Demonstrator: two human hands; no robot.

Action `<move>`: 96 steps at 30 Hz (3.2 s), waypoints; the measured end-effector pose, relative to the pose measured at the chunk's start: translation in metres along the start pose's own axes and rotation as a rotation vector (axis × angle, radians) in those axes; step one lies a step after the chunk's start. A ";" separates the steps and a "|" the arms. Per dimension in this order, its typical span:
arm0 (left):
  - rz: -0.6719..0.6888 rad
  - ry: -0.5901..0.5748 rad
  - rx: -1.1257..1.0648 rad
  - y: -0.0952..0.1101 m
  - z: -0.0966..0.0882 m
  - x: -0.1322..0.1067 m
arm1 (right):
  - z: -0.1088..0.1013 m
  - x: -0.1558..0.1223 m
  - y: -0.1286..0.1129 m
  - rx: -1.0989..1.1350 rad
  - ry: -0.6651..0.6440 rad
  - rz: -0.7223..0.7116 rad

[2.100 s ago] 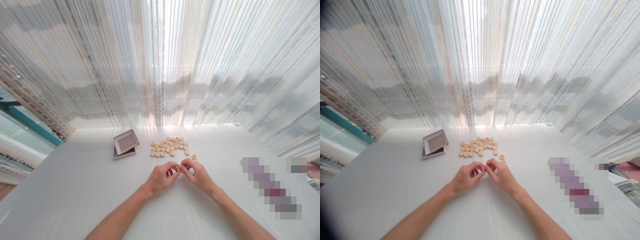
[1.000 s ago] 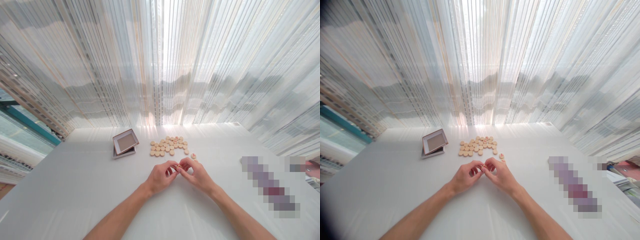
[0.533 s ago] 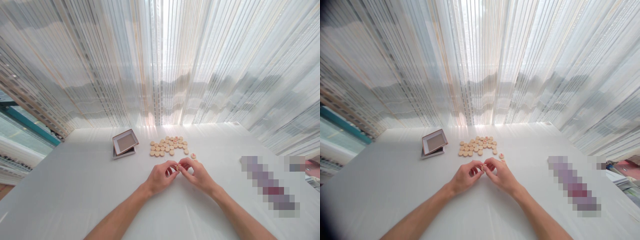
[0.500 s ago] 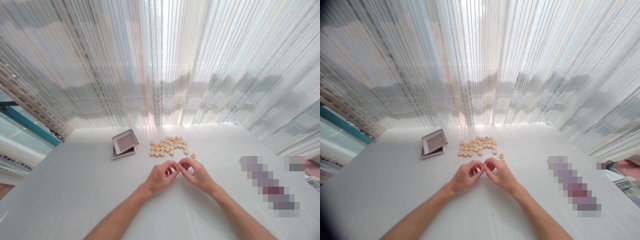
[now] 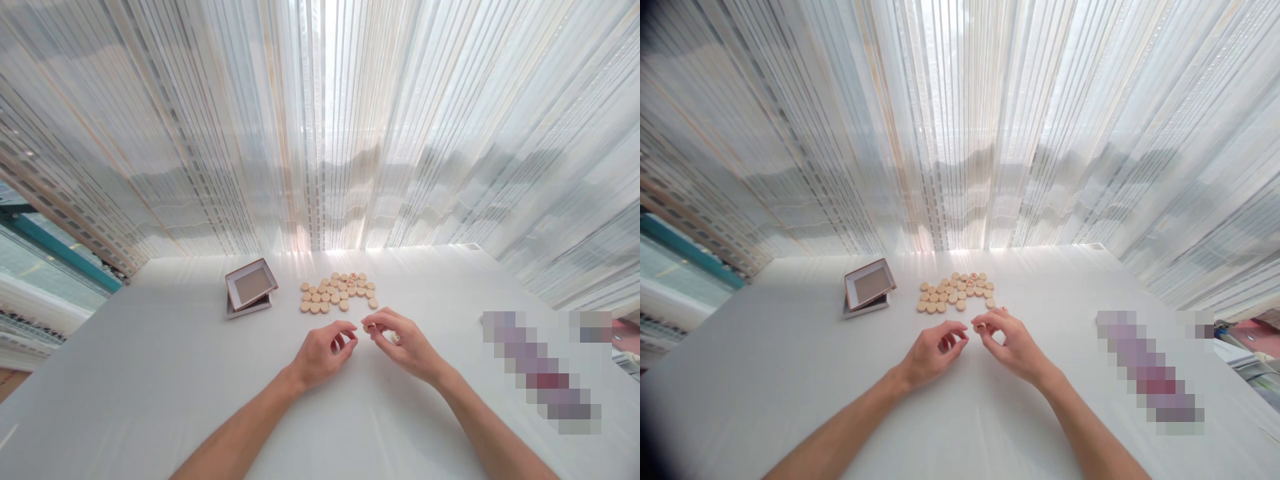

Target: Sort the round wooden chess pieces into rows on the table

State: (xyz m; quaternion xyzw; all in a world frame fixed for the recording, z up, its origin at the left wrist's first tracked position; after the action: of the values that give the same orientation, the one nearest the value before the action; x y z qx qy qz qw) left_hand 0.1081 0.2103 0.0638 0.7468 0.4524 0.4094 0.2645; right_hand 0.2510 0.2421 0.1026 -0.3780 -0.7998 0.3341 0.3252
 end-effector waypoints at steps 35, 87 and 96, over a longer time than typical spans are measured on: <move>0.011 0.018 0.014 0.000 0.000 0.001 | -0.067 -0.011 0.071 0.004 -0.130 0.477; 0.032 0.008 0.047 0.004 0.000 0.002 | -0.020 -0.046 0.084 -0.011 -0.593 0.678; 0.033 0.009 0.049 0.003 0.001 0.002 | -0.021 -0.045 0.088 -0.021 -0.563 0.700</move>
State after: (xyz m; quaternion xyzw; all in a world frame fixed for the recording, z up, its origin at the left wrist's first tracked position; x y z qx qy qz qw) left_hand 0.1105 0.2108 0.0659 0.7585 0.4513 0.4058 0.2373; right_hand 0.3238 0.2542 0.0336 -0.5234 -0.6844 0.5058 -0.0415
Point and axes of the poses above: each hand's wrist, its own x-axis towards the middle knuckle, its own z-axis out of the palm, y = z × x, the point moved 10 cm from there along x, towards the middle knuckle, and after that the axes turned 5 degrees about z, right-handed, at the moved point
